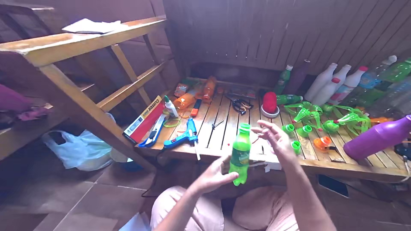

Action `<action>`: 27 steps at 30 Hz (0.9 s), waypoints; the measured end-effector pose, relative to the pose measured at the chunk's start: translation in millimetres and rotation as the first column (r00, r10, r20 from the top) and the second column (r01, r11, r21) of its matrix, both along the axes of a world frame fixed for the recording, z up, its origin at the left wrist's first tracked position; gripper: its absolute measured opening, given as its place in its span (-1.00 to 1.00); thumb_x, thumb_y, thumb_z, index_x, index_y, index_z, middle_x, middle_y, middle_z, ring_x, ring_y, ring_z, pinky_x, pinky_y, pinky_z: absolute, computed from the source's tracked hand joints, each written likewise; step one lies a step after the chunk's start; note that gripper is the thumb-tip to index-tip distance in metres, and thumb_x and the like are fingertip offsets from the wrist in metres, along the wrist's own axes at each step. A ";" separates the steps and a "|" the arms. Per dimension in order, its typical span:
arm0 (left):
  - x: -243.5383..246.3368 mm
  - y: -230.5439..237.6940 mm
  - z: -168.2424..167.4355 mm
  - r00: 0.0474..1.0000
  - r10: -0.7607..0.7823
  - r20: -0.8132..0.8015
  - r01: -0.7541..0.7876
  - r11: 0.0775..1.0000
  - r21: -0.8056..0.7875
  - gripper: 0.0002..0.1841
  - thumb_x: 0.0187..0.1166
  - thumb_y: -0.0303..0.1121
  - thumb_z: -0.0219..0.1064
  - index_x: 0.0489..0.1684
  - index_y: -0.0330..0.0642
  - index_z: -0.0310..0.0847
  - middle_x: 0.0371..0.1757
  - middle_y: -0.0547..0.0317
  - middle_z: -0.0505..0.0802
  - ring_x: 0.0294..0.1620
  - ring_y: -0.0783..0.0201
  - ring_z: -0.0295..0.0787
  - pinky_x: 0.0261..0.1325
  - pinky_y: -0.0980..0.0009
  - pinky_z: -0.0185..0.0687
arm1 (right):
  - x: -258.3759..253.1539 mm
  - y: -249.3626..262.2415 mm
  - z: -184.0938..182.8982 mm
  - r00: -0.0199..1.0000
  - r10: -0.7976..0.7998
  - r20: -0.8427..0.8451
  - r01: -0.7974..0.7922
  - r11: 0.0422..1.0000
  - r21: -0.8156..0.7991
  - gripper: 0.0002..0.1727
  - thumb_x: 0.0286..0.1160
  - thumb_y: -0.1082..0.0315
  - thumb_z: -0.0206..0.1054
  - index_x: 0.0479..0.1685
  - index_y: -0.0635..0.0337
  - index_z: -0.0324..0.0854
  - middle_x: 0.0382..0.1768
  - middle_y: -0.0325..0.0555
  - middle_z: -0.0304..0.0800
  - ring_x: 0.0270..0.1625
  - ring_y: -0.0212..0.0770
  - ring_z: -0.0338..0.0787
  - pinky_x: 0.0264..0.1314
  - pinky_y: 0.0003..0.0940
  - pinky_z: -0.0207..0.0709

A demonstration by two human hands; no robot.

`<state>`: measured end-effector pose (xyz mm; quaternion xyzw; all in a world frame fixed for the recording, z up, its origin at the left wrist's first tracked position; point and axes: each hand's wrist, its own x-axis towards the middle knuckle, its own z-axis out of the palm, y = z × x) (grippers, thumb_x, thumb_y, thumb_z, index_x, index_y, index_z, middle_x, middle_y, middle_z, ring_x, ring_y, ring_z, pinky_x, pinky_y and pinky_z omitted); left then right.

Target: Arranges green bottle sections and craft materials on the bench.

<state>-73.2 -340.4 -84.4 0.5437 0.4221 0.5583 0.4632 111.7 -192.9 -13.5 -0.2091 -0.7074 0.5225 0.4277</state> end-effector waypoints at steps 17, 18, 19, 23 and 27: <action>-63.0 335.9 127.5 0.737 0.388 -0.554 -0.297 0.922 0.249 -0.22 0.34 -0.45 0.63 0.59 -0.31 0.29 0.25 -0.22 0.78 0.25 -0.03 0.77 0.39 -0.07 0.62 | 64.2 299.1 91.8 0.117 -0.671 0.732 0.129 0.741 0.659 -0.70 0.71 0.39 0.21 0.25 0.25 0.75 0.28 0.39 0.73 0.42 0.45 0.64 0.33 0.43 0.49; -54.6 355.1 127.5 0.730 0.369 -0.576 -0.272 0.929 0.250 -0.23 0.32 -0.43 0.64 0.57 -0.33 0.32 0.24 -0.22 0.77 0.27 -0.04 0.76 0.41 -0.08 0.61 | 63.2 307.0 89.9 0.120 -0.655 0.746 0.109 0.756 0.646 -0.70 0.70 0.38 0.22 0.22 0.25 0.76 0.26 0.38 0.74 0.38 0.44 0.68 0.30 0.44 0.51; -46.4 371.9 126.9 0.730 0.346 -0.589 -0.253 0.938 0.238 -0.22 0.32 -0.41 0.65 0.57 -0.34 0.33 0.25 -0.24 0.77 0.28 -0.06 0.75 0.42 -0.10 0.59 | 61.1 312.4 88.7 0.147 -0.654 0.742 0.090 0.756 0.648 -0.71 0.70 0.37 0.22 0.20 0.25 0.77 0.21 0.37 0.77 0.34 0.42 0.72 0.28 0.43 0.53; -27.8 424.0 109.3 0.776 0.224 -0.590 -0.199 0.974 0.108 -0.15 0.34 -0.38 0.64 0.66 -0.31 0.24 0.31 -0.29 0.73 0.33 -0.10 0.71 0.45 -0.09 0.55 | 37.4 326.0 91.6 0.275 -0.699 0.660 0.041 0.695 0.718 -0.64 0.80 0.25 0.15 0.35 0.25 0.65 0.15 0.36 0.80 0.26 0.38 0.77 0.25 0.38 0.55; -29.9 454.4 90.1 0.807 0.147 -0.571 -0.172 0.985 0.010 -0.14 0.33 -0.38 0.65 0.67 -0.33 0.23 0.40 -0.29 0.69 0.43 -0.08 0.65 0.53 -0.05 0.50 | 5.0 339.4 103.2 0.310 -0.685 0.659 0.098 0.712 0.695 -0.56 0.82 0.27 0.10 0.57 0.22 0.47 0.18 0.41 0.76 0.27 0.42 0.76 0.24 0.37 0.55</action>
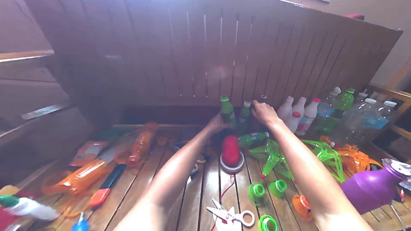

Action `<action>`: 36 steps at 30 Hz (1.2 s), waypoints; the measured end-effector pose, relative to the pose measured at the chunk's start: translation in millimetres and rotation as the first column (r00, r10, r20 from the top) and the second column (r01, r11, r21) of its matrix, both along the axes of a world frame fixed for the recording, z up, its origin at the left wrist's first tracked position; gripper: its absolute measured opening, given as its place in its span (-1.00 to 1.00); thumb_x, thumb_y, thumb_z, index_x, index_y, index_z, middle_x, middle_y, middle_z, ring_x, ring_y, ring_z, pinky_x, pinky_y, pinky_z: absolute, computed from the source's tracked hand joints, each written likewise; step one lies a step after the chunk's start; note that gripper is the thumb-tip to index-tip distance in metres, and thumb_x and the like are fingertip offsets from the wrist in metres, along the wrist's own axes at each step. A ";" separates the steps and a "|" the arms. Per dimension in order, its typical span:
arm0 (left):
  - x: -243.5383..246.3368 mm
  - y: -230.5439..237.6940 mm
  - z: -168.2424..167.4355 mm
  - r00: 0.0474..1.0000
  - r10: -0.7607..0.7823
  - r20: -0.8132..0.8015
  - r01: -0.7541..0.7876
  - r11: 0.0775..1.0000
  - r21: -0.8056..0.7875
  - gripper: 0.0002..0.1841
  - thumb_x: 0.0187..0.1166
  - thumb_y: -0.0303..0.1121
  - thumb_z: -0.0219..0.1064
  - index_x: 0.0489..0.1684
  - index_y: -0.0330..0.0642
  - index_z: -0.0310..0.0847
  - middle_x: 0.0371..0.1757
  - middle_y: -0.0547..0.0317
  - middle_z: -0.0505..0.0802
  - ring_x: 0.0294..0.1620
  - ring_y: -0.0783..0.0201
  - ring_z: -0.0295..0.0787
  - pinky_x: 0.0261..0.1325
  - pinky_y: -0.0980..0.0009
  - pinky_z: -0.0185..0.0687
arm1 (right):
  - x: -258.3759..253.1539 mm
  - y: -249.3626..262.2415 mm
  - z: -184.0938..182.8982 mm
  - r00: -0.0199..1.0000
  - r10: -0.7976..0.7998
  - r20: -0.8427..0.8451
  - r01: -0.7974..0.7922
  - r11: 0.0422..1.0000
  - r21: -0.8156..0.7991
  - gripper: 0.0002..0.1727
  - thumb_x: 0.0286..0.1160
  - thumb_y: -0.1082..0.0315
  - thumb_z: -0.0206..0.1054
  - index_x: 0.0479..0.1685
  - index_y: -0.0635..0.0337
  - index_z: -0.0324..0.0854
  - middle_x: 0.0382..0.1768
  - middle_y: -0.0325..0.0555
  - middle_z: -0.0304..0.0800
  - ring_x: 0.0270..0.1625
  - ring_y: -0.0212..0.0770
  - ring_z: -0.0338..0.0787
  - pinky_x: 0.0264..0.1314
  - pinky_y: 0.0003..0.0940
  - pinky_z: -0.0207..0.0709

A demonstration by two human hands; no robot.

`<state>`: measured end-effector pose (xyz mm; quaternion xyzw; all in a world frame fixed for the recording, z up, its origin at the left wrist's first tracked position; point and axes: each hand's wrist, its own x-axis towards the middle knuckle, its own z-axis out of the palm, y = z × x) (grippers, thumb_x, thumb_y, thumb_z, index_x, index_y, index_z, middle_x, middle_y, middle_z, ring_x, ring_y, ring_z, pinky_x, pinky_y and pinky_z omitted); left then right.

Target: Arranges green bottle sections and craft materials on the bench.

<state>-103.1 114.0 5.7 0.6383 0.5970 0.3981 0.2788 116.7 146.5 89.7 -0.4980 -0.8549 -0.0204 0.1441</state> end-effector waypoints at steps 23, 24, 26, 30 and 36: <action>13.7 22.2 -18.6 0.928 0.035 -0.371 -0.091 0.987 -0.133 -0.06 0.38 -0.14 0.62 0.73 -0.30 0.15 0.36 -0.44 0.68 0.46 -0.38 0.56 0.50 -0.38 0.33 | -16.4 -40.4 70.0 0.991 -0.114 -0.072 0.110 0.992 -0.059 -0.51 0.71 0.13 0.28 0.39 0.36 0.47 0.14 0.36 0.73 0.12 0.29 0.84 0.13 0.25 0.65; 15.4 17.6 -15.7 0.920 0.047 -0.388 -0.106 0.986 -0.131 -0.04 0.37 -0.11 0.63 0.75 -0.29 0.15 0.40 -0.44 0.65 0.50 -0.39 0.51 0.53 -0.39 0.26 | -10.2 -52.0 81.7 0.989 -0.118 -0.086 0.114 0.992 -0.052 -0.51 0.72 0.13 0.27 0.40 0.34 0.47 0.12 0.34 0.74 0.02 0.24 0.86 0.06 0.20 0.69; 15.1 5.5 -8.7 0.918 0.070 -0.391 -0.109 0.991 -0.079 -0.06 0.32 -0.14 0.66 0.70 -0.32 0.22 0.46 -0.44 0.61 0.55 -0.42 0.45 0.55 -0.41 0.23 | 5.1 -72.9 102.3 0.984 -0.098 -0.149 0.090 0.994 -0.058 -0.51 0.74 0.10 0.27 0.40 0.32 0.47 0.01 0.28 0.75 -0.23 0.11 0.87 -0.13 0.06 0.75; -5.2 -33.8 14.5 0.960 0.066 -0.272 -0.028 0.989 0.142 -0.14 0.33 -0.39 0.64 0.69 -0.38 0.26 0.56 -0.43 0.54 0.61 -0.38 0.40 0.61 -0.32 0.27 | 31.5 -111.2 126.2 0.923 -0.045 -0.383 -0.018 0.987 -0.160 -0.52 0.74 0.08 0.28 0.33 0.35 0.49 -0.21 0.07 0.76 -0.52 -0.22 0.80 -0.41 -0.30 0.76; -36.0 -165.4 65.0 0.984 0.034 -0.177 0.001 0.981 0.194 -0.54 0.71 -0.56 0.02 0.59 -0.30 0.43 0.54 -0.13 0.64 0.55 0.00 0.57 0.58 -0.02 0.42 | 45.8 -156.6 111.3 0.795 0.087 -0.600 -0.255 0.946 -0.200 -0.62 0.71 0.16 0.33 0.21 0.31 0.53 -0.33 -0.01 0.80 -0.56 -0.26 0.80 -0.49 -0.37 0.75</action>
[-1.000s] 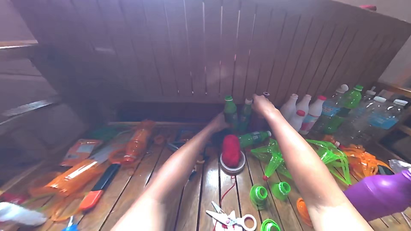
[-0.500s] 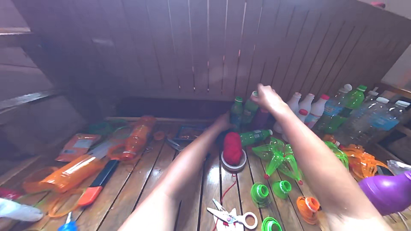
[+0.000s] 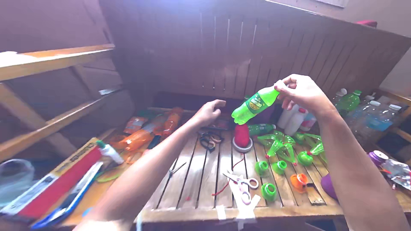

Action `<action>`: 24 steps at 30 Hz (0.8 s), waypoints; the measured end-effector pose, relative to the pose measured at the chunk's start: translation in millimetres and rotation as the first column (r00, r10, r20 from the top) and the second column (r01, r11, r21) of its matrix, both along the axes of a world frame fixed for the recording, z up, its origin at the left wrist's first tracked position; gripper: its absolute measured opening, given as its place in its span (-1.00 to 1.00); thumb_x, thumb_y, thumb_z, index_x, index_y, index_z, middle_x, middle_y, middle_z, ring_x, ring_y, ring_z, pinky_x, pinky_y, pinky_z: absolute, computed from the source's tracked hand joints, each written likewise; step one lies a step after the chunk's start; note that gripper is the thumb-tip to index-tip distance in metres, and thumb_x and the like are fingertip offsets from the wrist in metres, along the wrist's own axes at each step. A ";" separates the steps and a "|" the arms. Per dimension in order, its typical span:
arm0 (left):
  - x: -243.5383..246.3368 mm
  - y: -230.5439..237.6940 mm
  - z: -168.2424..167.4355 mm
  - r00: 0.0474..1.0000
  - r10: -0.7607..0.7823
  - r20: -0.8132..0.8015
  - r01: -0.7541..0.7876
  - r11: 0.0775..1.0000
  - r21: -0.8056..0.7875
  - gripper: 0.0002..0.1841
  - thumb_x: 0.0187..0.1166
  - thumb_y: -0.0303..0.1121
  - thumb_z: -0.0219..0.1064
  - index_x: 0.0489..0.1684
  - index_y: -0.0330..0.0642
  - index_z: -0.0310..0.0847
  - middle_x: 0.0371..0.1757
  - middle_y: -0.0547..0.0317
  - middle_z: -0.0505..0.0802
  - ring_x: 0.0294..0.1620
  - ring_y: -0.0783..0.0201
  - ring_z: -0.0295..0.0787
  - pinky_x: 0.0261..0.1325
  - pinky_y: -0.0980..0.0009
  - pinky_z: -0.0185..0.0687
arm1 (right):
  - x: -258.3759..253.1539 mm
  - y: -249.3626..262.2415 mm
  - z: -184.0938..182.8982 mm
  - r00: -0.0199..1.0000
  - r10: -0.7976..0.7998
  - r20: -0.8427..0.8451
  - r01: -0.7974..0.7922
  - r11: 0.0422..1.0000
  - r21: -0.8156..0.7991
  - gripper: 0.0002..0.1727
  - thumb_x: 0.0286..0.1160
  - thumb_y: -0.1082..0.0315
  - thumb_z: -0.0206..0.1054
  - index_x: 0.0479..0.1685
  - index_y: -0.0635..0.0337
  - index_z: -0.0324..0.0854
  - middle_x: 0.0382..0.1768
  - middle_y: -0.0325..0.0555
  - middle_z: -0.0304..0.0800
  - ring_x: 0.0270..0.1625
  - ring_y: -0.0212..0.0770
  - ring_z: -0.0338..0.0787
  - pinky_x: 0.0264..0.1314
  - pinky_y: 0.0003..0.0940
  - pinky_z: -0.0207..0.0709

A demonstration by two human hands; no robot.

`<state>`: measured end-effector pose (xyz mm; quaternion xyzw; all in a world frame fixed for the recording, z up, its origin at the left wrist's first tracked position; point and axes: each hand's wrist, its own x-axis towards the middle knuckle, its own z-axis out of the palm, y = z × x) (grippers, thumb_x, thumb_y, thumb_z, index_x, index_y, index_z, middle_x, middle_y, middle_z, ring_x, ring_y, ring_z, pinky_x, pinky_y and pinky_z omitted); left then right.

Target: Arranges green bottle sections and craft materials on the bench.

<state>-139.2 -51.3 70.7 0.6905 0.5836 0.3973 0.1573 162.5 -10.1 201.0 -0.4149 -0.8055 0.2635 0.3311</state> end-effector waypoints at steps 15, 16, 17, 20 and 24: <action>-6.5 -197.1 -39.4 0.806 -0.055 0.589 0.102 0.994 -0.046 -0.52 0.82 -0.31 -0.17 0.62 -0.27 0.34 0.30 0.06 0.79 0.15 0.28 0.81 0.26 0.28 0.72 | -38.1 -89.3 -54.4 0.945 0.270 -0.184 -0.293 0.950 -0.109 -0.71 0.73 0.23 0.30 0.15 0.28 0.55 -0.34 -0.09 0.84 -0.60 -0.32 0.78 -0.57 -0.44 0.71; -2.9 -202.1 -45.3 0.775 -0.086 0.626 0.132 0.991 -0.027 -0.48 0.82 -0.17 -0.06 0.68 -0.21 0.26 0.30 0.07 0.77 0.17 0.24 0.80 0.26 0.24 0.74 | -40.7 -94.0 -60.6 0.935 0.293 -0.198 -0.316 0.943 -0.099 -0.72 0.73 0.24 0.30 0.15 0.27 0.56 -0.33 -0.09 0.84 -0.59 -0.31 0.78 -0.57 -0.42 0.72; 3.9 -208.0 -52.1 0.750 -0.105 0.652 0.142 0.990 -0.003 -0.39 0.75 -0.06 0.10 0.73 -0.16 0.20 0.31 0.07 0.77 0.18 0.22 0.81 0.25 0.22 0.77 | -43.2 -99.9 -69.4 0.927 0.315 -0.205 -0.337 0.938 -0.082 -0.72 0.73 0.24 0.29 0.17 0.26 0.56 -0.34 -0.08 0.84 -0.59 -0.29 0.78 -0.58 -0.40 0.72; 28.5 -229.5 -80.8 0.740 -0.111 0.664 0.087 0.994 0.070 -0.27 0.54 -0.23 0.42 0.70 -0.27 0.21 0.31 -0.01 0.76 0.16 0.21 0.84 0.21 0.26 0.82 | -48.8 -124.2 -101.9 0.918 0.340 -0.203 -0.366 0.924 -0.112 -0.73 0.74 0.28 0.27 0.23 0.24 0.54 -0.32 -0.07 0.81 -0.55 -0.27 0.77 -0.50 -0.35 0.73; 41.0 -247.1 -112.7 0.812 -0.008 0.584 -0.030 0.998 0.056 -0.31 0.46 -0.37 0.46 0.63 -0.31 0.34 0.47 -0.06 0.62 0.28 0.32 0.75 0.26 0.42 0.75 | -45.5 -130.9 -144.5 0.939 0.315 -0.135 -0.336 0.923 -0.188 -0.67 0.86 0.21 0.07 0.18 0.27 0.61 -0.44 -0.18 0.76 -0.63 -0.45 0.64 -0.56 -0.55 0.57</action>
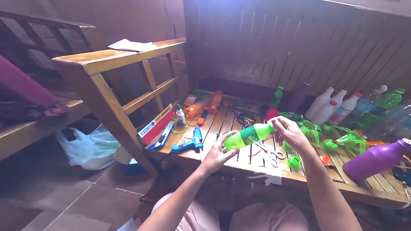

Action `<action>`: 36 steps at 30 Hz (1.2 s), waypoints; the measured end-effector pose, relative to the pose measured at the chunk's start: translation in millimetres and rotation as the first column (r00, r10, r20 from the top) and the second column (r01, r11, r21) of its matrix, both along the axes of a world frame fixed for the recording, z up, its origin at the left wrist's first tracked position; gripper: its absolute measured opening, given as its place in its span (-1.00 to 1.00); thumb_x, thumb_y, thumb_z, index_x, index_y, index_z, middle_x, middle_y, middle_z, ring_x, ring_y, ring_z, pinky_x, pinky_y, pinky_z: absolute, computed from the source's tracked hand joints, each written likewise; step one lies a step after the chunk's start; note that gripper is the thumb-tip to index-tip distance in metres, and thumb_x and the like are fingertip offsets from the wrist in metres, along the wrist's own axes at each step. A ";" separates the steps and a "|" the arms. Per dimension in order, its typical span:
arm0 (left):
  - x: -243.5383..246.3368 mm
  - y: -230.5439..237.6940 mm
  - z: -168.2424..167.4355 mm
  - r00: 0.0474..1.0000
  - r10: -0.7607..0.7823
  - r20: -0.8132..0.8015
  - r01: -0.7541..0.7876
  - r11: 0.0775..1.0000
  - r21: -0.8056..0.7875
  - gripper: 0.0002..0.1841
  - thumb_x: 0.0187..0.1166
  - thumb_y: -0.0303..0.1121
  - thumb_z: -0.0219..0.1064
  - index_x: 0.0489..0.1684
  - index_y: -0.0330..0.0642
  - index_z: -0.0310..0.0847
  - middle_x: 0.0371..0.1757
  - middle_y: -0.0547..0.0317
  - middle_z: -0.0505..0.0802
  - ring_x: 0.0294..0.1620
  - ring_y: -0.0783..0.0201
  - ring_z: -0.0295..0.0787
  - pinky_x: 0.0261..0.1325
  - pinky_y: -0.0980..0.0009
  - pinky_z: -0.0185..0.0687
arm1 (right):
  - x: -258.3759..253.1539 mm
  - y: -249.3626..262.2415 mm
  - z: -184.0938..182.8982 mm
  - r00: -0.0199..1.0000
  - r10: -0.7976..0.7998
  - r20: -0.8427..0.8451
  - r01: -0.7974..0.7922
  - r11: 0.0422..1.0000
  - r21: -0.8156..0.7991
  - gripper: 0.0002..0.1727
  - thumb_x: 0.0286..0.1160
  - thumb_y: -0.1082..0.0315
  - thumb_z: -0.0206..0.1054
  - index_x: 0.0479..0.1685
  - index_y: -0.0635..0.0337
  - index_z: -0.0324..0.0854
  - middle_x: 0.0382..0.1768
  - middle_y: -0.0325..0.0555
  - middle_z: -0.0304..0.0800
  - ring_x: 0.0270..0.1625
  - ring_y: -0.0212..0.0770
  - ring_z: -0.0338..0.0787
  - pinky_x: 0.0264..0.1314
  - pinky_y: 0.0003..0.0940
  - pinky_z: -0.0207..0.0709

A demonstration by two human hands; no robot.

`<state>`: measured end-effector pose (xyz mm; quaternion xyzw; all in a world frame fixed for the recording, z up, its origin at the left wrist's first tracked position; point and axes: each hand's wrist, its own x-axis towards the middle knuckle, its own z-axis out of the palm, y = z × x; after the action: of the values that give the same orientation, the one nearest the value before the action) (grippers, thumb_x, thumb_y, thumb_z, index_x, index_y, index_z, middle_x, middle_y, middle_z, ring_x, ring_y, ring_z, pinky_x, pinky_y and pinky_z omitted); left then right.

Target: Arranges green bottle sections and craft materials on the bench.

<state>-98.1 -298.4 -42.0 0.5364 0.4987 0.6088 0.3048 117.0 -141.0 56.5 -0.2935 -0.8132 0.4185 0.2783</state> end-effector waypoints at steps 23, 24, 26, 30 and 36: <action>-18.3 -15.0 -33.7 0.801 0.275 -0.531 -0.324 0.946 0.001 -0.38 0.40 -0.44 0.52 0.51 -0.42 0.47 0.46 -0.36 0.62 0.41 -0.09 0.67 0.44 0.16 0.61 | -4.6 -10.4 -103.8 0.997 -0.010 -0.070 0.004 0.995 -0.095 -0.69 0.81 0.26 0.14 0.17 0.37 0.59 -0.32 -0.24 0.70 -0.47 -0.56 0.61 -0.38 -0.63 0.52; -19.1 -15.3 -33.7 0.797 0.272 -0.539 -0.330 0.944 -0.011 -0.38 0.41 -0.44 0.52 0.51 -0.41 0.48 0.48 -0.37 0.60 0.42 -0.11 0.65 0.45 0.16 0.61 | -4.8 -11.0 -104.0 0.998 -0.006 -0.064 0.000 0.996 -0.092 -0.68 0.81 0.26 0.14 0.17 0.37 0.59 -0.30 -0.23 0.71 -0.46 -0.57 0.61 -0.37 -0.64 0.52; -20.1 -15.2 -35.4 0.791 0.277 -0.546 -0.338 0.941 -0.012 -0.38 0.40 -0.44 0.52 0.50 -0.42 0.49 0.48 -0.37 0.60 0.42 -0.12 0.65 0.45 0.15 0.61 | -5.6 -12.0 -104.9 0.998 -0.005 -0.070 -0.002 0.995 -0.098 -0.69 0.81 0.27 0.15 0.18 0.36 0.59 -0.31 -0.24 0.71 -0.46 -0.57 0.61 -0.37 -0.64 0.52; -18.0 -15.2 -39.0 0.776 0.312 -0.548 -0.356 0.934 0.027 -0.38 0.36 -0.46 0.54 0.47 -0.43 0.50 0.43 -0.38 0.63 0.40 -0.14 0.67 0.42 0.13 0.64 | -9.4 -14.7 -106.4 0.993 -0.037 -0.108 0.026 0.995 -0.100 -0.67 0.83 0.26 0.12 0.18 0.39 0.58 -0.34 -0.23 0.70 -0.52 -0.56 0.59 -0.40 -0.63 0.53; -11.3 -13.9 -43.1 0.770 0.337 -0.542 -0.364 0.929 0.059 -0.37 0.33 -0.45 0.56 0.44 -0.47 0.50 0.42 -0.39 0.63 0.35 -0.12 0.71 0.40 0.16 0.66 | -12.7 -17.9 -102.8 0.986 -0.138 -0.098 0.133 0.989 -0.061 -0.67 0.84 0.22 0.09 0.13 0.33 0.59 -0.43 -0.28 0.64 -0.55 -0.56 0.54 -0.43 -0.62 0.48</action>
<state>-109.4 -312.2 -85.1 0.5765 0.6703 0.4650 0.0451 104.3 -158.9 -46.3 -0.3340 -0.7644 0.4350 0.3391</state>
